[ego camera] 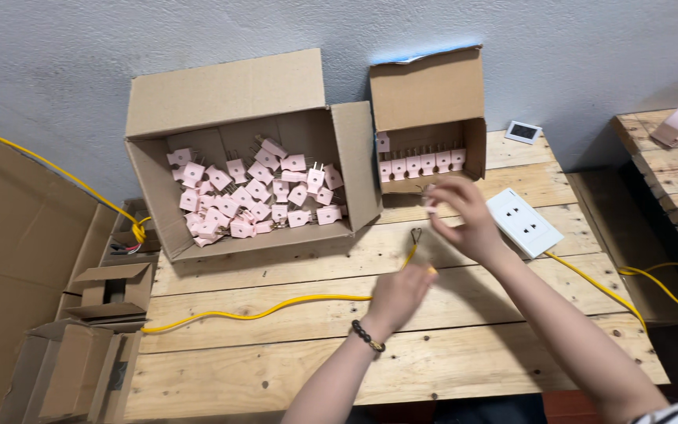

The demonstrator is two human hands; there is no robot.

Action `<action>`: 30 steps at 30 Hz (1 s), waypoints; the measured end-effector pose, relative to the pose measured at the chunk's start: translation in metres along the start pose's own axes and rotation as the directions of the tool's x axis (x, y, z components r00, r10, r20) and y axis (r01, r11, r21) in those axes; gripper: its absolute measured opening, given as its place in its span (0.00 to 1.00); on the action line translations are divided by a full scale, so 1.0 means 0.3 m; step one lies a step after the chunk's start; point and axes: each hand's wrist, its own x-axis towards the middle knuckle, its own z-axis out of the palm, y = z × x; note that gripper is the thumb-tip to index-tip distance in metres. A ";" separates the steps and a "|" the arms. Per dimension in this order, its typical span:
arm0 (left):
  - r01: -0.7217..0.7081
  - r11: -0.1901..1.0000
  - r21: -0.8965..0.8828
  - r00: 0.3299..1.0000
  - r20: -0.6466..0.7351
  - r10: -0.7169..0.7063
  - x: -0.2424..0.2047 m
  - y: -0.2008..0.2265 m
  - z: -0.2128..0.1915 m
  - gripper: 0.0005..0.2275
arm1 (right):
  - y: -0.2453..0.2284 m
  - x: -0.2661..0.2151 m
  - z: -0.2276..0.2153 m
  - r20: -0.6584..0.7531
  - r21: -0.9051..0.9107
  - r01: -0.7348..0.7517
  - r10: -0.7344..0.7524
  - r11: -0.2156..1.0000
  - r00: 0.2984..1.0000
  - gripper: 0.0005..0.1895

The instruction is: The person assembles a pink electrical plug by inserting a yellow cable into the housing and tightening the internal screws with a screwdriver. They then test the plug by inserting it into a white power strip and pressing the switches.

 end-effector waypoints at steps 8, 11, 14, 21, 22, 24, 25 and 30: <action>0.387 0.895 -0.223 0.911 -0.055 -0.408 0.024 -0.039 -0.088 0.14 | 0.061 -0.340 -0.011 0.267 0.843 -0.535 0.824 0.051 0.500 0.27; 0.414 0.880 -0.233 0.902 -0.025 -0.431 0.021 -0.030 -0.091 0.12 | 0.099 -0.403 0.013 0.357 0.884 -0.456 0.782 -0.105 0.511 0.29; 0.360 0.924 -0.126 0.932 0.016 -0.361 0.024 -0.039 -0.080 0.10 | 0.187 -0.449 0.042 0.387 0.892 -0.419 0.770 -0.172 0.508 0.28; 0.402 0.899 0.173 0.906 0.065 -0.418 0.024 -0.078 -0.065 0.09 | 0.210 -0.479 0.031 0.411 0.904 -0.344 0.742 -0.255 0.530 0.26; 0.399 0.901 0.172 0.907 0.071 -0.415 0.029 -0.074 -0.089 0.09 | 0.206 -0.480 0.032 0.408 0.905 -0.341 0.746 -0.254 0.527 0.26; 0.490 0.868 0.087 0.872 -0.035 -0.489 0.042 -0.067 -0.142 0.10 | 0.197 -0.476 0.035 0.411 0.903 -0.353 0.731 -0.245 0.544 0.26; 0.487 0.869 0.088 0.873 -0.032 -0.486 0.044 -0.063 -0.149 0.10 | 0.201 -0.476 0.038 0.408 0.904 -0.350 0.734 -0.244 0.543 0.26; 0.421 0.872 -0.252 0.877 -0.133 -0.462 0.056 0.013 -0.176 0.08 | 0.183 -0.471 0.033 0.421 0.887 -0.409 0.741 -0.215 0.523 0.24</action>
